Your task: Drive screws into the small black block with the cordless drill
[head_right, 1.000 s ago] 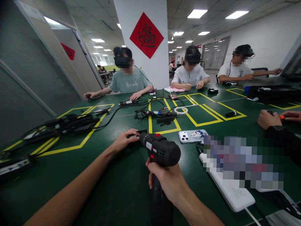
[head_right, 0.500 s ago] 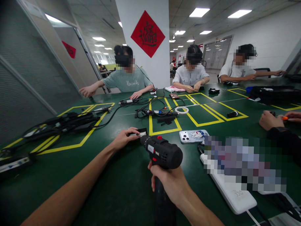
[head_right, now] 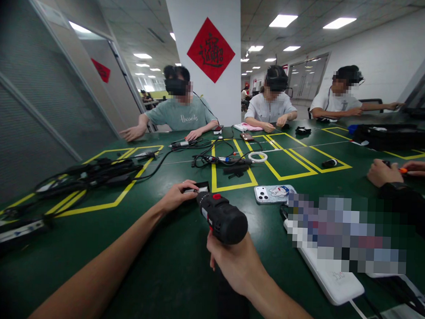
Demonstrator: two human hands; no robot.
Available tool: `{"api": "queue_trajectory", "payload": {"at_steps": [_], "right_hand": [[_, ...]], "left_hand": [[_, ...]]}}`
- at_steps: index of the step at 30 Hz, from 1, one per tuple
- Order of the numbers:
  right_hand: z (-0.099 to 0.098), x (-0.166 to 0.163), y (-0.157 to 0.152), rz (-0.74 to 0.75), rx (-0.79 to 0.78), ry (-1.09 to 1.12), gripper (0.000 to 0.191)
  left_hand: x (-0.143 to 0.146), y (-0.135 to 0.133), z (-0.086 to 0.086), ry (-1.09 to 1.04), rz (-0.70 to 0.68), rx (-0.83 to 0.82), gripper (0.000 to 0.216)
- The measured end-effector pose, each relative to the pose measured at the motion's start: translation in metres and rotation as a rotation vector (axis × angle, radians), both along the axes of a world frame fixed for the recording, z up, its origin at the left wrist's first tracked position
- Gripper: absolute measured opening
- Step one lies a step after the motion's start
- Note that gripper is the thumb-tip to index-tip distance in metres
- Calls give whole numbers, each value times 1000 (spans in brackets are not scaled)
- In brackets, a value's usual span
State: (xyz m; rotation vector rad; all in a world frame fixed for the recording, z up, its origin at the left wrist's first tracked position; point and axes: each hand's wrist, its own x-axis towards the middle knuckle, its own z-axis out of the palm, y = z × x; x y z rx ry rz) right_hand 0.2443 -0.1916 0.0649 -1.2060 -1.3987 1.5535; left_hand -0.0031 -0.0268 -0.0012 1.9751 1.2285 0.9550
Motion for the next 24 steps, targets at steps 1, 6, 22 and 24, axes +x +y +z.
{"api": "queue_trajectory", "payload": {"at_steps": [1,6,22,24], "right_hand": [[3,-1,1,5,4,-9,16],[18,0,12,120,-93,81,23],[16,7,17,178,-96,129,9],[14,7,16,186,-85,126,8]], "left_hand": [[0,0,0,2,-3,5,32],[0,1,0,33,-4,-4,36],[-1,0,4,101,-11,-41,36],[-1,0,4,103,-6,-40,35]]}}
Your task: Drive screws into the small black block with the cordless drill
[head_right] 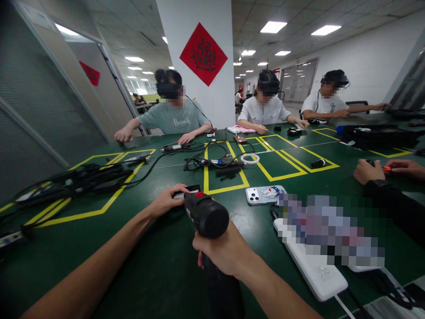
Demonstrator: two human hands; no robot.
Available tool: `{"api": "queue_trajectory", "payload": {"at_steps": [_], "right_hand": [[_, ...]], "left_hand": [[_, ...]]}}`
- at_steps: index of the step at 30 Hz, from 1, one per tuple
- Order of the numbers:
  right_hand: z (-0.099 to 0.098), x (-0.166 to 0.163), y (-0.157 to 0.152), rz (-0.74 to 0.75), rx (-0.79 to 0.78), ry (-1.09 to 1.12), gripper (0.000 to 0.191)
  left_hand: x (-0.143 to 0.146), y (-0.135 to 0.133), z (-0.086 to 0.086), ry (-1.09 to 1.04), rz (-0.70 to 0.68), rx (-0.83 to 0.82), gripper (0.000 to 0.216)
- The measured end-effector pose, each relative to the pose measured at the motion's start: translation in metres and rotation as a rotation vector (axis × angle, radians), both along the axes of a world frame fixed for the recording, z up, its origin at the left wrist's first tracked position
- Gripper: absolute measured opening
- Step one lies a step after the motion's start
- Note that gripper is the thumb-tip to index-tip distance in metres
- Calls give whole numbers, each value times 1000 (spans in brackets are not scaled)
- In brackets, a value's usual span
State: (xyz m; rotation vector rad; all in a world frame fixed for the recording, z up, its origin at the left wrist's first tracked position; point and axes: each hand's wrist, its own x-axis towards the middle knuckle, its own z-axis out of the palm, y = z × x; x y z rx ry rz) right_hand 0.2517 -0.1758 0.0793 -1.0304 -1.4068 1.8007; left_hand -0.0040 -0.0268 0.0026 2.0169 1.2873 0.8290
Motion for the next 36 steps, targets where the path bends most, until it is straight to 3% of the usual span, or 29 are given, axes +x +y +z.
{"api": "queue_trajectory", "payload": {"at_steps": [18,25,36], "right_hand": [[-5,-2,-6,-9,57,-9,5],[-11,-3,-4,-24,41,34,14],[-9,-2,-5,-10,64,14,8]], "left_hand": [[-3,3,-5,-32,-8,15,32],[-4,7,-10,-57,-20,26,32],[-3,5,-5,-49,-8,15,30]]}}
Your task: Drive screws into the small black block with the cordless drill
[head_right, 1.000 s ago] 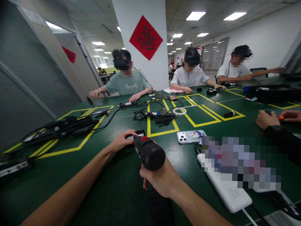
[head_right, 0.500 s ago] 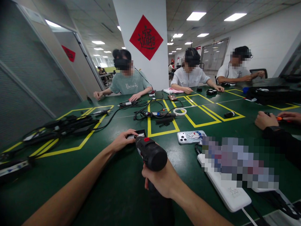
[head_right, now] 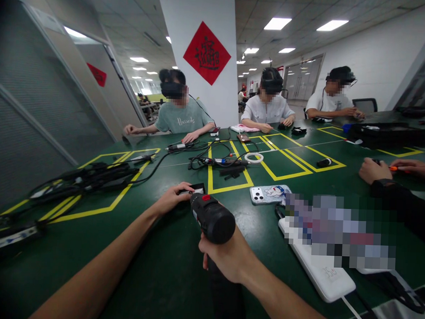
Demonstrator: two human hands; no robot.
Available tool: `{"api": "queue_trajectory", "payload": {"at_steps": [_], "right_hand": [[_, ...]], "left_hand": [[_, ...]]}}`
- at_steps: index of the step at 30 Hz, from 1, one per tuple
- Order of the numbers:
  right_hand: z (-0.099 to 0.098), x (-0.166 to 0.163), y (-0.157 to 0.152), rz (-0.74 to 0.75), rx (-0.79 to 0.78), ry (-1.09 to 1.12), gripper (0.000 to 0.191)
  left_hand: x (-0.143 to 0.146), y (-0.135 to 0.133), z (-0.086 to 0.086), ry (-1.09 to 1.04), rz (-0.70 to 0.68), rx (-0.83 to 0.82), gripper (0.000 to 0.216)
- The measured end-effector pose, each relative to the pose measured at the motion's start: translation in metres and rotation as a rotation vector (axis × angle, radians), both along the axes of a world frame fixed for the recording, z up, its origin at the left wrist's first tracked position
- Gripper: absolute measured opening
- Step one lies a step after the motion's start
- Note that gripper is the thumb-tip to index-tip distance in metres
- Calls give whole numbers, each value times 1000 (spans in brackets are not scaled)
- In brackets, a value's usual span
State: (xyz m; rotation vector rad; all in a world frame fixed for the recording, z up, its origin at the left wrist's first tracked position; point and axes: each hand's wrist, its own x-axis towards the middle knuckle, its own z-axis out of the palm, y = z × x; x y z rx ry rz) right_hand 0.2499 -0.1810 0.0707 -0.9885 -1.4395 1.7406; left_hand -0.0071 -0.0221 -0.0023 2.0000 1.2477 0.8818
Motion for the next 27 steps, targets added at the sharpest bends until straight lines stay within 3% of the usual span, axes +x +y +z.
{"api": "queue_trajectory", "payload": {"at_steps": [27], "right_hand": [[-9,2,5,-7,-8,18,8]], "left_hand": [[-3,0,2,46,-38,-34,33]]}}
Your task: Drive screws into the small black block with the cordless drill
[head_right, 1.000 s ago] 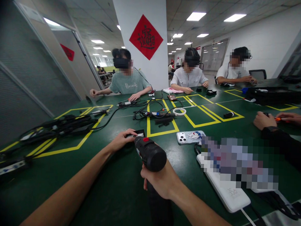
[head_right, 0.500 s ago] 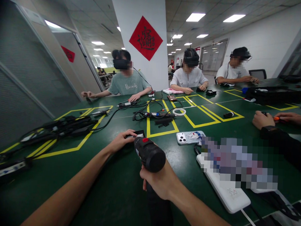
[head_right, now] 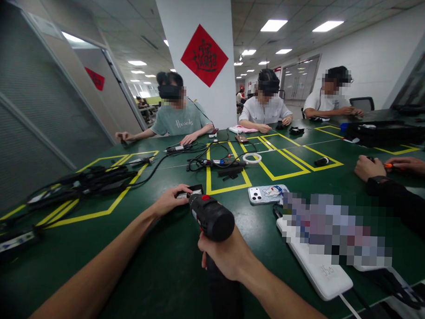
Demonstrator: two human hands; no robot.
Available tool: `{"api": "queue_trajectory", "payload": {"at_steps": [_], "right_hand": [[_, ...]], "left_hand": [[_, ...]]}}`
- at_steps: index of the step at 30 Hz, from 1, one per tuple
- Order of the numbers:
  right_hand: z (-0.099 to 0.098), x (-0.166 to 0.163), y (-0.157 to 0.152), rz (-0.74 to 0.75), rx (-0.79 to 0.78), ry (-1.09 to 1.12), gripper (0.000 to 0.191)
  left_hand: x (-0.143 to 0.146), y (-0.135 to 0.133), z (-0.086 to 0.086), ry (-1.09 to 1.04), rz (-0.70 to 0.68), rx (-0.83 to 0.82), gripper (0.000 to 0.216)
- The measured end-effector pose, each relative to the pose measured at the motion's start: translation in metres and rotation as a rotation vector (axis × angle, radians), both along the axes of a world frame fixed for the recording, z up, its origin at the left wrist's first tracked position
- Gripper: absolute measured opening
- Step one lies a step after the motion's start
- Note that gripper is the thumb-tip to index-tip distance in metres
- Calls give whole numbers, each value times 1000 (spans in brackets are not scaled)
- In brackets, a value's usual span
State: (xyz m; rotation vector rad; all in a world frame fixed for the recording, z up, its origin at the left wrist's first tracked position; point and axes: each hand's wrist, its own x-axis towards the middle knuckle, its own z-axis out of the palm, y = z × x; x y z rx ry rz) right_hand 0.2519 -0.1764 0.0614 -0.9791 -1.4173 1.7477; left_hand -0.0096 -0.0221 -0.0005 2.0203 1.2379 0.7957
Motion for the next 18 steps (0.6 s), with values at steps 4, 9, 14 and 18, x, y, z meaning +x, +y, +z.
{"api": "queue_trajectory", "payload": {"at_steps": [4,9,14,18], "right_hand": [[2,0,-1,2,-4,-14,9],[4,1,-2,0,-23,-37,8],[3,0,-2,-4,-22,-23,8],[1,0,-2,1,-31,-29,8]], "left_hand": [[1,0,0,-8,2,12,34],[1,0,0,-20,4,18,34],[2,0,1,-11,21,39,35],[2,1,0,-21,13,40,35]]}}
